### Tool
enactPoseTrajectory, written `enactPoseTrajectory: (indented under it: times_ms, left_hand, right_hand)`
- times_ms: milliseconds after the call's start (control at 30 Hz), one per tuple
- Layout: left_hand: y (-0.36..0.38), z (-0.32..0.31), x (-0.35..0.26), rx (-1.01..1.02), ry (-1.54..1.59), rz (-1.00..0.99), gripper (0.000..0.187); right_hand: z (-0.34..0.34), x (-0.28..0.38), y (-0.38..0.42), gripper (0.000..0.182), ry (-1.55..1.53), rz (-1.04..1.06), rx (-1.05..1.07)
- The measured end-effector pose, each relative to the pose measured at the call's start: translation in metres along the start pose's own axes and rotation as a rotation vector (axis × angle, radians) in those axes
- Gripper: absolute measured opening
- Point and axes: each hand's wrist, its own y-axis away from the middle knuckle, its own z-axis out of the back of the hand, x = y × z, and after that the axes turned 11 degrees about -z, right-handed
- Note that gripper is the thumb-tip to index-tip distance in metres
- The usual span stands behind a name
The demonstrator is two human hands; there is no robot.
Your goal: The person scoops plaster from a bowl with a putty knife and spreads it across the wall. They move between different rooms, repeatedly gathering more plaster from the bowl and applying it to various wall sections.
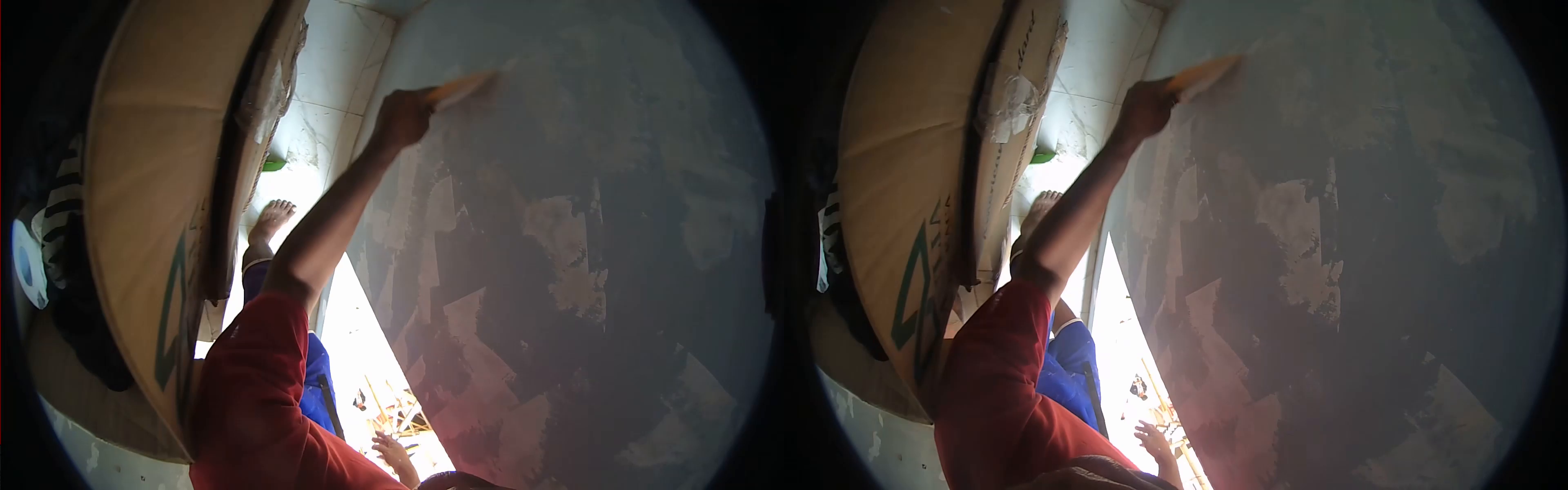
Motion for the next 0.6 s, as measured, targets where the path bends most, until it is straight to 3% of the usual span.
enactPoseTrajectory:
  times_ms: [67, 133, 167, 233, 300, 433, 600]
  left_hand:
    - [0.021, 0.037, -0.063, 0.017, 0.163, 0.022, 0.031]
    - [0.05, 0.049, -0.096, -0.086, 0.323, -0.133, 0.038]
    - [0.06, 0.06, -0.11, -0.079, 0.377, -0.117, 0.036]
    - [0.063, 0.058, -0.111, -0.284, 0.47, 0.047, 0.024]
    - [0.047, 0.033, -0.061, -0.417, 0.393, 0.355, 0.016]
    - [-0.019, -0.042, 0.05, -0.661, 0.143, 0.353, 0.023]
    - [-0.085, -0.09, 0.127, -0.491, -0.045, 0.359, 0.021]
  right_hand:
    - [0.004, 0.004, -0.009, 0.054, 0.035, 0.055, 0.012]
    - [0.005, 0.017, -0.003, 0.053, 0.025, 0.093, -0.006]
    - [0.006, 0.026, 0.002, 0.052, 0.01, 0.123, -0.014]
    - [0.008, 0.04, 0.011, 0.052, -0.007, 0.146, -0.04]
    - [0.002, 0.04, 0.016, 0.052, -0.041, 0.161, -0.056]
    - [-0.009, 0.039, -0.003, 0.053, 0.002, 0.188, -0.135]
    - [-0.042, 0.042, 0.0, 0.05, -0.042, 0.076, -0.144]
